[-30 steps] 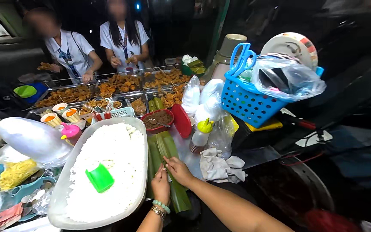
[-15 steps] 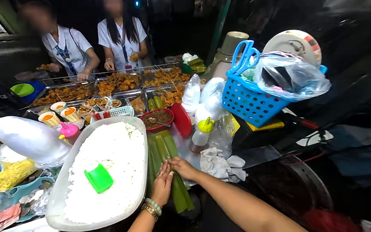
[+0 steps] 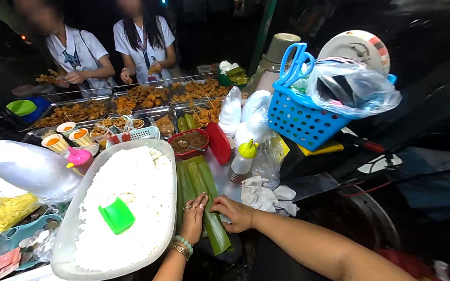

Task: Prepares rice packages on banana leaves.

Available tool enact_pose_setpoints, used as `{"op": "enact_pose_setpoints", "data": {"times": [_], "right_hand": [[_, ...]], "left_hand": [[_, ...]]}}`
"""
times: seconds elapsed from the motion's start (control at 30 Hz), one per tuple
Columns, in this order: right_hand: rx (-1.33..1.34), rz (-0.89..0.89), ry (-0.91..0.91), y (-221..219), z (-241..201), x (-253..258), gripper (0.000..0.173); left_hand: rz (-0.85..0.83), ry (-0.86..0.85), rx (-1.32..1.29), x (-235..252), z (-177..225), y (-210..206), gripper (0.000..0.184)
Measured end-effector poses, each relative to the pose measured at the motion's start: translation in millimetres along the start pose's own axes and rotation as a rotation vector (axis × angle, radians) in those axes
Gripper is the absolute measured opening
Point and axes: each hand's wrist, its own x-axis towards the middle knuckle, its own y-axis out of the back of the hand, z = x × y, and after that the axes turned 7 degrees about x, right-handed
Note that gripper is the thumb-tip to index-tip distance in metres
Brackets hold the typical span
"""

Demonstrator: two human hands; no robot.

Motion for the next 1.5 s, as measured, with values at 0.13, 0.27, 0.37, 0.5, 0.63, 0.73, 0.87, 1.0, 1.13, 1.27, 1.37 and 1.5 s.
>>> {"op": "enact_pose_setpoints", "data": {"times": [0.13, 0.27, 0.37, 0.5, 0.63, 0.73, 0.87, 1.0, 1.13, 1.27, 1.37, 1.5], "right_hand": [[-0.071, -0.084, 0.079, 3, 5, 3, 0.077], [-0.215, -0.148, 0.169, -6, 5, 1, 0.08], [-0.323, -0.107, 0.367, -14, -1, 1, 0.051], [-0.329, -0.055, 0.506, -24, 2, 6, 0.033], [-0.147, 0.199, 0.208, -39, -11, 10, 0.026], [0.232, 0.189, -0.468, -20, -30, 30, 0.031], [0.307, 0.237, -0.619, -7, -37, 41, 0.03], [0.234, 0.408, -0.586, -16, -39, 45, 0.035], [0.304, 0.379, -0.835, -7, -35, 61, 0.074], [0.379, 0.284, -0.95, -10, -32, 73, 0.08], [0.589, 0.348, -0.845, -9, -37, 64, 0.07], [0.808, 0.306, -0.371, 18, -61, 27, 0.073]], "left_hand": [[-0.009, 0.029, -0.032, 1, 1, 0, 0.054], [-0.015, 0.054, -0.056, 1, 2, 0, 0.053], [-0.021, 0.07, -0.072, 2, 4, 2, 0.053], [-0.027, 0.079, -0.078, 2, 6, 4, 0.054], [0.006, 0.073, -0.088, 2, 6, 1, 0.052], [0.064, 0.106, -0.081, 2, 11, 0, 0.047], [0.12, 0.131, -0.066, 5, 18, 1, 0.047], [0.14, 0.182, -0.156, 5, 29, 5, 0.048], [0.103, 0.229, -0.21, 10, 31, 3, 0.05], [0.284, 0.294, -0.369, 12, 37, -7, 0.067], [0.457, 0.301, -0.451, 8, 53, -9, 0.089], [0.351, 0.303, -0.703, 1, 86, 24, 0.113]]}}
